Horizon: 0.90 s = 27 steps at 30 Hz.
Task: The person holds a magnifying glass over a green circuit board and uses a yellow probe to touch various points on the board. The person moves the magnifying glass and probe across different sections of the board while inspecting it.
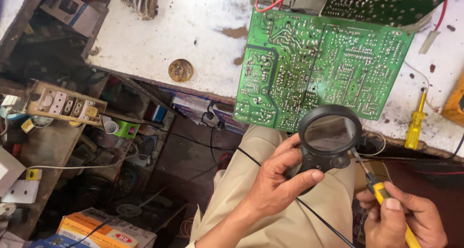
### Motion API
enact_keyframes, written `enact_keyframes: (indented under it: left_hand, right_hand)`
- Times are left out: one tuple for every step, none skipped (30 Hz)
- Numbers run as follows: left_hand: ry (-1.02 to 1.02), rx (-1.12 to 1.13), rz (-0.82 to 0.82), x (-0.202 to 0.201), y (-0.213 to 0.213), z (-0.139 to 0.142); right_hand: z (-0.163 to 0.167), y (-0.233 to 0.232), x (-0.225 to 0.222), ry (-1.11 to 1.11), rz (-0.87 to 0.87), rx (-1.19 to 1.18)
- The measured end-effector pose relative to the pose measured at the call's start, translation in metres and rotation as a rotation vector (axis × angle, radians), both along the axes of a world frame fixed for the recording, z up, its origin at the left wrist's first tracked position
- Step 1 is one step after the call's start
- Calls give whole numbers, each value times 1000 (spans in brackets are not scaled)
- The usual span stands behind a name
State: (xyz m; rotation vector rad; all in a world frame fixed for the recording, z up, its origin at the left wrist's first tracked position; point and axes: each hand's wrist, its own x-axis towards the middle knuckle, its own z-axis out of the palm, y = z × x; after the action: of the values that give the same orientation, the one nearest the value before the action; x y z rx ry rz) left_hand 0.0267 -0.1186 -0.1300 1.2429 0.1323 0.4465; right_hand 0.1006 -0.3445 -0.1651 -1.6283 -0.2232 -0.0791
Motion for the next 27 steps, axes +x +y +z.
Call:
enact_keyframes:
  left_hand:
    - [-6,3,5,1,0,-1]
    - [-10,5,10,2,1,-1]
    - [-15,8,15,2,1,-2]
    - [-20,8,11,3,1,-3]
    - [-23,7,8,3,1,-4]
    - [-26,6,5,4,2,-5]
    - [-28,12,11,4,2,-5]
    - [-30,20,17,5,2,-6]
    - [-33,27,23,6,1,-6]
    - [-27,25,25,6,2,-7]
    - [-20,23,26,6,2,-7]
    - [-14,21,29,6,2,-7]
    - [-17,17,30,6,2,-7]
    - [-20,12,31,6,3,-7]
    - [-23,7,32,6,3,-7]
    - [0,-7,30,6,3,-7]
    - [23,-21,29,6,3,-7]
    - [45,-35,27,6,3,-8]
    - [47,-24,36,6,3,-8]
    - [49,-14,44,6,4,-8]
    - [52,-3,53,6,4,-9]
    - [55,-8,50,6,5,-9]
    - [58,-14,48,6,5,-9]
    - [62,-20,46,6,5,-8]
    - [50,-11,49,6,5,-8]
    - [38,-2,51,6,6,-8]
    - [26,9,53,6,7,-7]
  right_hand:
    - [-2,-3,0,3,9,-1]
    - [-5,-7,1,17,23,0]
    - [-7,-13,3,36,47,-6]
    - [-10,-18,6,56,71,-12]
    - [-12,-26,10,82,105,-25]
    - [-15,-33,15,115,143,-38]
    - [-18,-41,22,147,182,-52]
    - [-20,-48,30,185,224,-64]
    - [-23,-55,37,222,267,-77]
    - [-26,-61,41,241,292,-67]
    - [-28,-64,44,261,318,-58]
    - [-30,-65,45,281,345,-48]
    - [-30,-64,45,269,334,-59]
    - [-29,-61,43,257,324,-71]
    - [-25,-56,43,246,314,-83]
    - [-21,-50,41,219,274,-102]
    - [-15,-43,40,192,234,-121]
    - [-9,-36,41,164,194,-140]
    - [-1,-32,48,293,262,-113]
    - [6,-29,55,423,330,-86]
    - [10,-26,57,554,397,-57]
    - [11,-23,54,416,343,-67]
    - [8,-20,47,279,290,-76]
    - [4,-19,40,143,236,-84]
    - [-1,-19,35,132,214,-80]
    - [-6,-20,30,121,191,-75]
    - [-10,-22,29,122,186,-74]
